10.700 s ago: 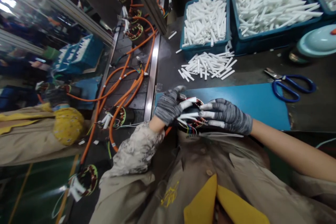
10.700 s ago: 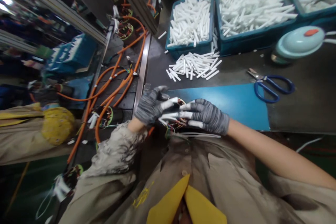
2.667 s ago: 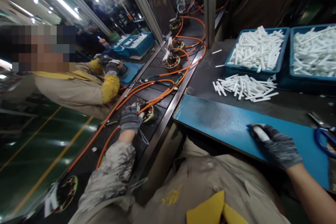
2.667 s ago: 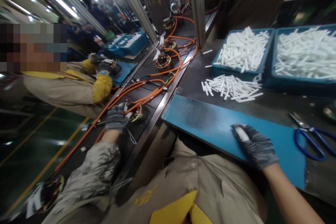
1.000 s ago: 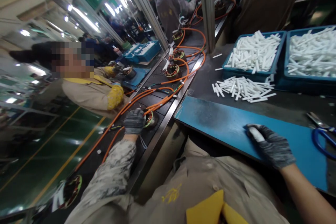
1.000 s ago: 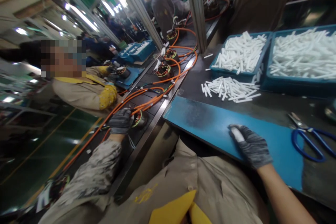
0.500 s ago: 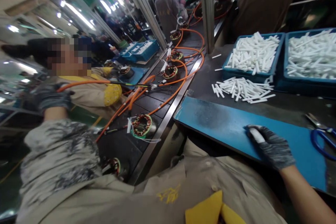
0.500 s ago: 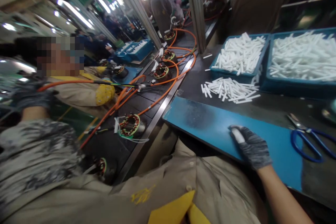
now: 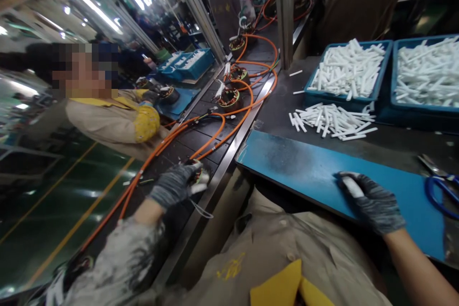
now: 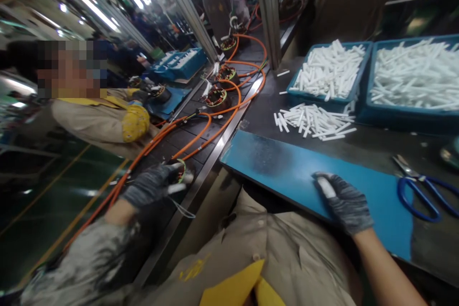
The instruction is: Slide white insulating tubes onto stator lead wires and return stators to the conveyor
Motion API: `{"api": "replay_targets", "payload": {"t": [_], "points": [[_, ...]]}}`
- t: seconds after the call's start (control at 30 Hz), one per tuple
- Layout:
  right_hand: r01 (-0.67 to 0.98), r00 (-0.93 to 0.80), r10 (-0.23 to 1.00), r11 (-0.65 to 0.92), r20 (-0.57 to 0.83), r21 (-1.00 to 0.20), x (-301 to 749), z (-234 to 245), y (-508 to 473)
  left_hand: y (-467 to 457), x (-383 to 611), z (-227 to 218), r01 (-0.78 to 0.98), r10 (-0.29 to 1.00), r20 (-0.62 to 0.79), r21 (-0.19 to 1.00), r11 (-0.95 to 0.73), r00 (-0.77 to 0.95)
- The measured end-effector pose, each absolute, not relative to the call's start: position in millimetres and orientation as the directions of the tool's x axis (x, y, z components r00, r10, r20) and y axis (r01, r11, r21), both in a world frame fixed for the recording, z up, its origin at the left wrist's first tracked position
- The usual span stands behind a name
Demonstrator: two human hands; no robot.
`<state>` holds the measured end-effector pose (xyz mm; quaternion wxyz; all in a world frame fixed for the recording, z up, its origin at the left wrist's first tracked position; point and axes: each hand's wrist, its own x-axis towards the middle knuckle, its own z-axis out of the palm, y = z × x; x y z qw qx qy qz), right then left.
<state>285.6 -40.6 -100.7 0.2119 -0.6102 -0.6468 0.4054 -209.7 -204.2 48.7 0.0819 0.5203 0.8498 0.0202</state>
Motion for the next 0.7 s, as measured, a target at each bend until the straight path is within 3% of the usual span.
{"api": "replay_targets", "payload": {"t": [0.17,0.23,0.3,0.4,0.47,0.57,0.7], "points": [[0.626,-0.150,0.967,-0.067,-0.205,-0.777,282,-97,-40,-239,-202,-14,0.865,0.868,-0.147,-0.258,0.430,-0.475],[0.625,-0.156,0.968,-0.057,-0.197,-0.778,280,-96,-40,-240,-210,-26,0.846,0.859,-0.129,-0.298,0.442,-0.495],[0.625,-0.163,0.969,-0.042,-0.184,-0.779,278,-96,-40,-233,-219,-29,0.828,0.839,-0.089,-0.245,0.504,-0.537],[0.620,-0.189,0.971,0.002,-0.146,-0.785,275,-97,-39,-213,-223,-14,0.779,0.778,-0.055,0.009,0.627,-0.626],[0.612,-0.200,0.972,0.023,-0.126,-0.791,273,-97,-39,-197,-214,5,0.700,0.761,-0.137,0.317,0.640,-0.634],[0.599,-0.199,0.974,0.031,-0.111,-0.800,272,-98,-39,-170,-179,29,0.400,0.788,-0.290,0.736,0.547,-0.543],[0.603,-0.200,0.976,0.050,-0.090,-0.796,272,-98,-40,-126,-105,32,0.172,0.854,-0.306,0.898,0.406,-0.420]]}}
